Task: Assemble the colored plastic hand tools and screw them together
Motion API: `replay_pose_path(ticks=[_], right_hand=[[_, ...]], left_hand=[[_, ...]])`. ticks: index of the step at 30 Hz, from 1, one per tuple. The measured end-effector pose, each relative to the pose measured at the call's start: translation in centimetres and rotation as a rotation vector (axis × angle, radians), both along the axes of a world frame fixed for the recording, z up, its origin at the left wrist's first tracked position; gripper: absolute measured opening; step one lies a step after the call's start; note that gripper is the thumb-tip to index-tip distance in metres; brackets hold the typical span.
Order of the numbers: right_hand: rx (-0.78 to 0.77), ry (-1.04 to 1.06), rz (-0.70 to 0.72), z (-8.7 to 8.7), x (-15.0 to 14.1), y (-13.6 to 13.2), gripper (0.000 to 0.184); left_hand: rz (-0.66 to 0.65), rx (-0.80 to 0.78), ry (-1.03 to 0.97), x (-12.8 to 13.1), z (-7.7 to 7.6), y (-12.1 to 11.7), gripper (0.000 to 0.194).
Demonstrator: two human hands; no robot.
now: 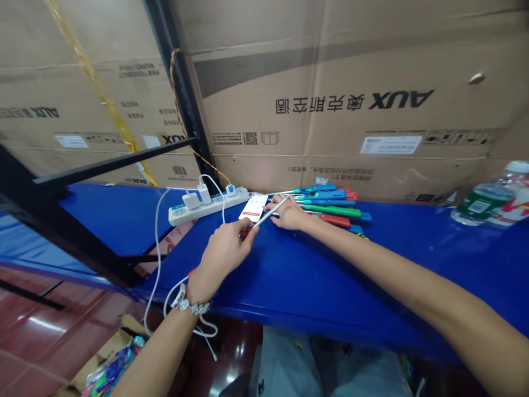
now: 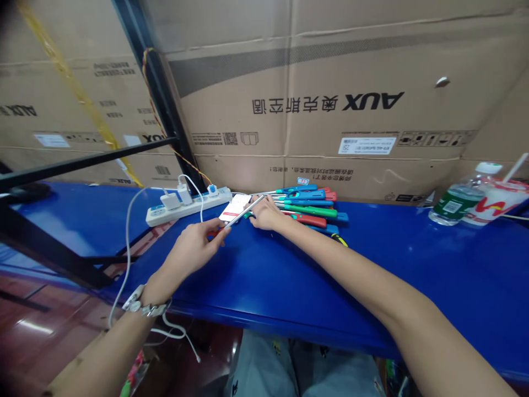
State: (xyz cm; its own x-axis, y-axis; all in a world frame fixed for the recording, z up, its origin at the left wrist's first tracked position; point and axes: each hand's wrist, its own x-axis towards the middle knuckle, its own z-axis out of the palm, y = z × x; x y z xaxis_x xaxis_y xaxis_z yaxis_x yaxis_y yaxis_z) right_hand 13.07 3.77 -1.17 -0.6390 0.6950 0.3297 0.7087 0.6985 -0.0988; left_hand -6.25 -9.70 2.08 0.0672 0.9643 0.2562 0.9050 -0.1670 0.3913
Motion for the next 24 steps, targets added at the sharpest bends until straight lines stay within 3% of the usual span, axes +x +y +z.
replay_pose_path(ticks=[3, 7, 11, 15, 20, 24], right_hand=[[0.020, -0.121, 0.010, 0.3, -0.9, 1.2, 0.023], [0.038, -0.004, 0.062, 0.3, -1.0, 2.0, 0.013], [-0.045, 0.399, -0.117, 0.6, 1.2, 0.2, 0.010], [-0.136, 0.793, -0.187, 0.6, 6.6, -3.3, 0.015], [-0.306, 1.307, -0.312, 0.7, 13.4, -7.2, 0.022], [-0.457, 1.611, -0.304, 0.9, 16.4, -8.6, 0.018]], left_hand=[[-0.003, 0.019, 0.003, -0.7, -0.5, 0.1, 0.024], [-0.059, 0.091, -0.014, -1.6, -1.3, 0.5, 0.025], [-0.126, 0.165, -0.036, -1.0, -1.5, 1.0, 0.024], [-0.243, 0.173, -0.031, 1.4, -0.9, 2.1, 0.025], [-0.610, 0.142, -0.012, 5.7, 0.5, 5.4, 0.030], [-0.693, 0.217, 0.045, 8.8, 0.7, 7.6, 0.033]])
